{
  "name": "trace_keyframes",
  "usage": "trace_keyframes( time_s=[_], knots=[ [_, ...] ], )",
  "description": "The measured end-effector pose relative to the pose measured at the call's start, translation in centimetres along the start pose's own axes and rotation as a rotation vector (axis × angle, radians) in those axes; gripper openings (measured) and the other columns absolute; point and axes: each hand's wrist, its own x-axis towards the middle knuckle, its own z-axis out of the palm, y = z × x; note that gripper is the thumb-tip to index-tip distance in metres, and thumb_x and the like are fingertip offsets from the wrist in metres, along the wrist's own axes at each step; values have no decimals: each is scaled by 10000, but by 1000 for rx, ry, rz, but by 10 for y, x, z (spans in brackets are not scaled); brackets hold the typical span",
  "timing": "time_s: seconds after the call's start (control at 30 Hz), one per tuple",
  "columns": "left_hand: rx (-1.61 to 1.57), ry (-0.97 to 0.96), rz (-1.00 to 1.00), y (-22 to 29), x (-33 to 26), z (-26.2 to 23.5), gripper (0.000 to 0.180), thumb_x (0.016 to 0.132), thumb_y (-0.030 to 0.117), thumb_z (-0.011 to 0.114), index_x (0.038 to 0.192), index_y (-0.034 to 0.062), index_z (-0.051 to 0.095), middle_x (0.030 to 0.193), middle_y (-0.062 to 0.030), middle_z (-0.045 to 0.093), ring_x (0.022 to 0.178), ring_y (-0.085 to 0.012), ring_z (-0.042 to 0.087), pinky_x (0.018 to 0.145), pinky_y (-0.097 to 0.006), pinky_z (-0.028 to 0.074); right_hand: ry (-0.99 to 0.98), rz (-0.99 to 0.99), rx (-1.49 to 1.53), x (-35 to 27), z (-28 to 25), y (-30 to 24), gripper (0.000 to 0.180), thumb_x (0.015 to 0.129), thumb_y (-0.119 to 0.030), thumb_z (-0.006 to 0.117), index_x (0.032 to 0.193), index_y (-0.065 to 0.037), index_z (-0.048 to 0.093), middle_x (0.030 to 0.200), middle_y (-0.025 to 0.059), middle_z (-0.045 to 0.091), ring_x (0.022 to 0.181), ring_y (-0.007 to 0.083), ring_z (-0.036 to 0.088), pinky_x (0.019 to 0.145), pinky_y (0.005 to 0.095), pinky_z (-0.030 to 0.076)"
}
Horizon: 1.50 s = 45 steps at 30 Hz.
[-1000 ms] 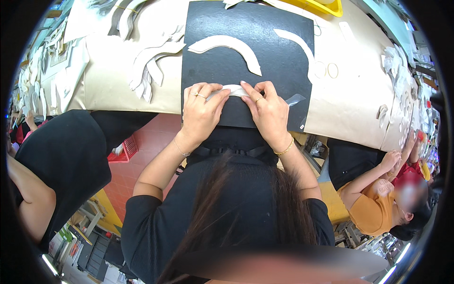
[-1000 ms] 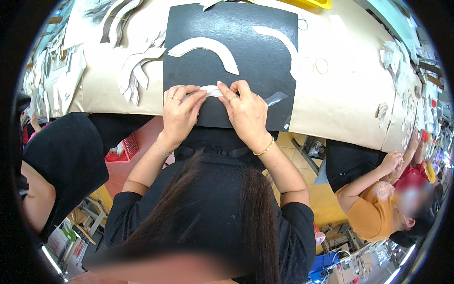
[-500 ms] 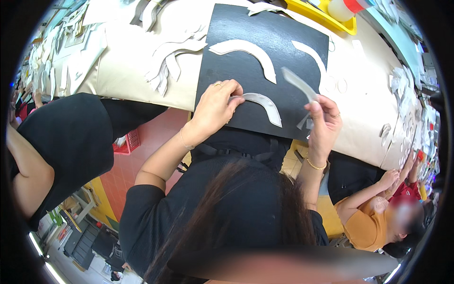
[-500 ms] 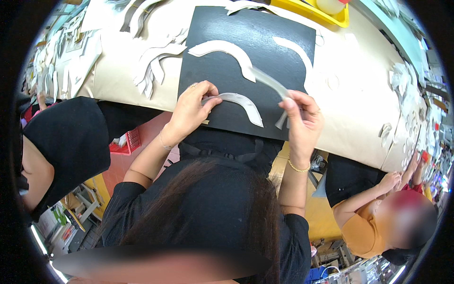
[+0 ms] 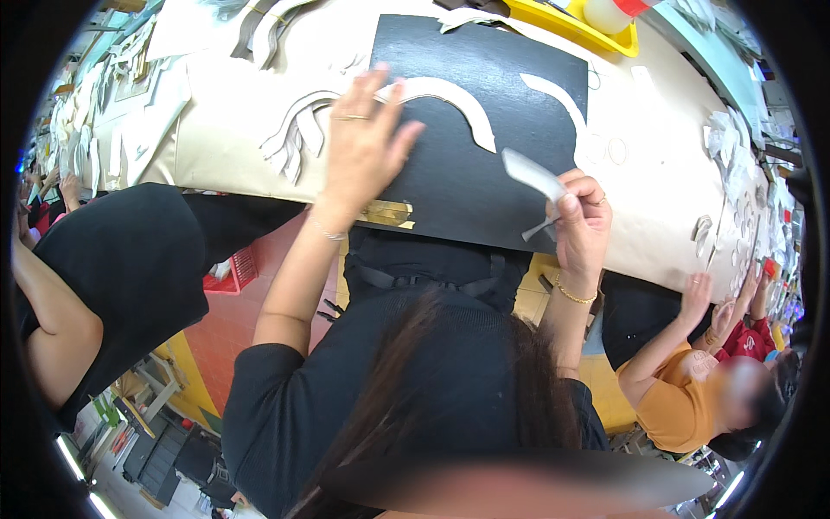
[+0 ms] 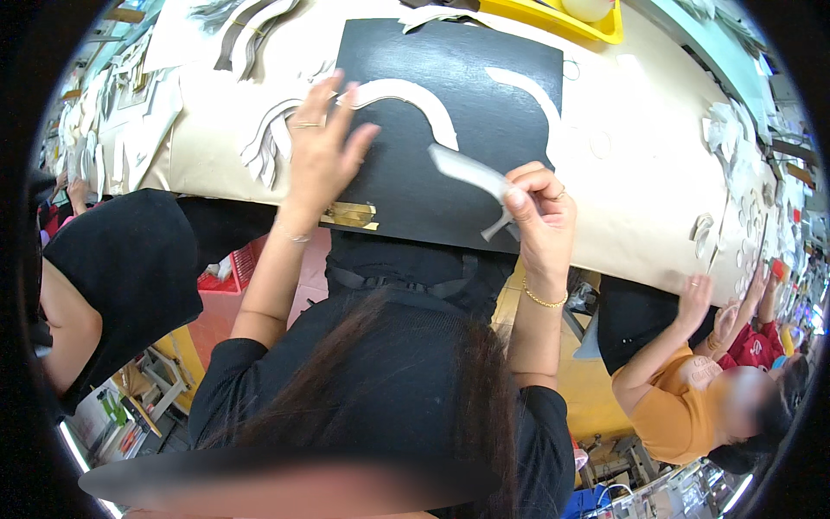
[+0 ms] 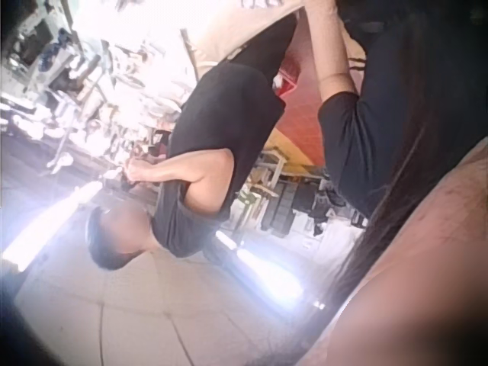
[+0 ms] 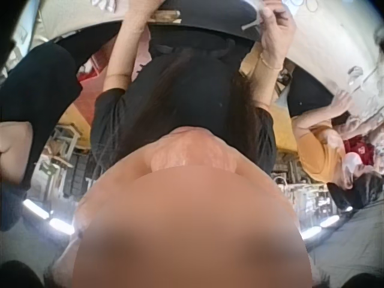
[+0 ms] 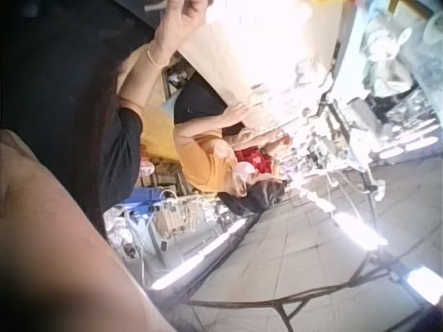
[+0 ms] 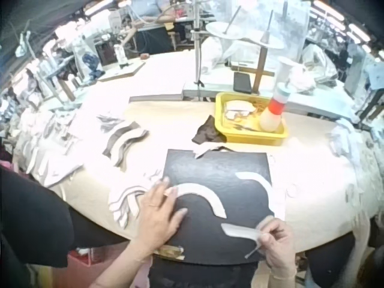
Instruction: The person arranges white curved fabric pieces on a black board, repeatedly picking up pieces, placing them in a curved pattern, and adjusting their positions. The person also briefly reaches for a small white object on the floor and returns to arranging the fabric pieces.
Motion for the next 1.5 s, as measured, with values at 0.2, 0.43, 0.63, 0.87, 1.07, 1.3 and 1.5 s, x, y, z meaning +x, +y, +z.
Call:
trace_keyframes(
  time_s=[0.2,0.43,0.63,0.87,1.07,1.3,1.5],
  knots=[
    [-1,-190,110,59,3,25,589,870,454,706,1284,46,615,1383,-160,542,1294,-348,485,1045,-503,368,57,97,-89,-9,2,-12,209,947,-210,728,995,-28,637,858,29,628,719,86,576,670,219,465],
    [-192,-264,131,94,-49,9,678,850,448,740,1373,56,561,1420,-185,451,1371,-357,396,1105,-553,290,57,328,-262,24,4,1,207,911,-189,767,915,-3,677,763,-4,648,650,40,562,600,189,453],
    [-140,-252,46,72,-63,-7,661,850,418,751,1376,64,565,1426,-160,464,1360,-340,403,1095,-534,306,-117,454,-524,63,20,23,251,900,-228,778,912,12,703,692,-3,665,588,32,574,544,183,442],
    [-138,-275,20,73,-67,-4,673,849,426,751,1391,77,557,1420,-151,461,1364,-333,395,1100,-527,297,-126,464,-699,67,26,30,298,879,-290,789,863,2,734,662,21,676,561,54,598,534,212,462],
    [-150,-287,28,72,-66,-6,688,850,434,749,1411,92,544,1418,-148,459,1369,-332,389,1106,-527,282,-136,448,-798,67,30,27,311,877,-303,779,861,5,742,635,45,671,560,73,615,542,231,471],
    [-123,-281,38,73,-65,-5,701,861,455,731,1425,92,528,1426,-141,464,1370,-327,384,1098,-525,280,-134,446,-847,66,33,26,310,880,-305,768,859,4,744,622,52,672,562,83,631,557,240,483],
    [-68,-310,47,74,-58,-8,758,841,499,726,1428,67,516,1410,-125,477,1327,-317,401,1061,-504,288,-108,396,-856,62,34,25,284,868,-274,774,923,2,740,644,46,689,584,90,646,562,237,488]
  ],
)
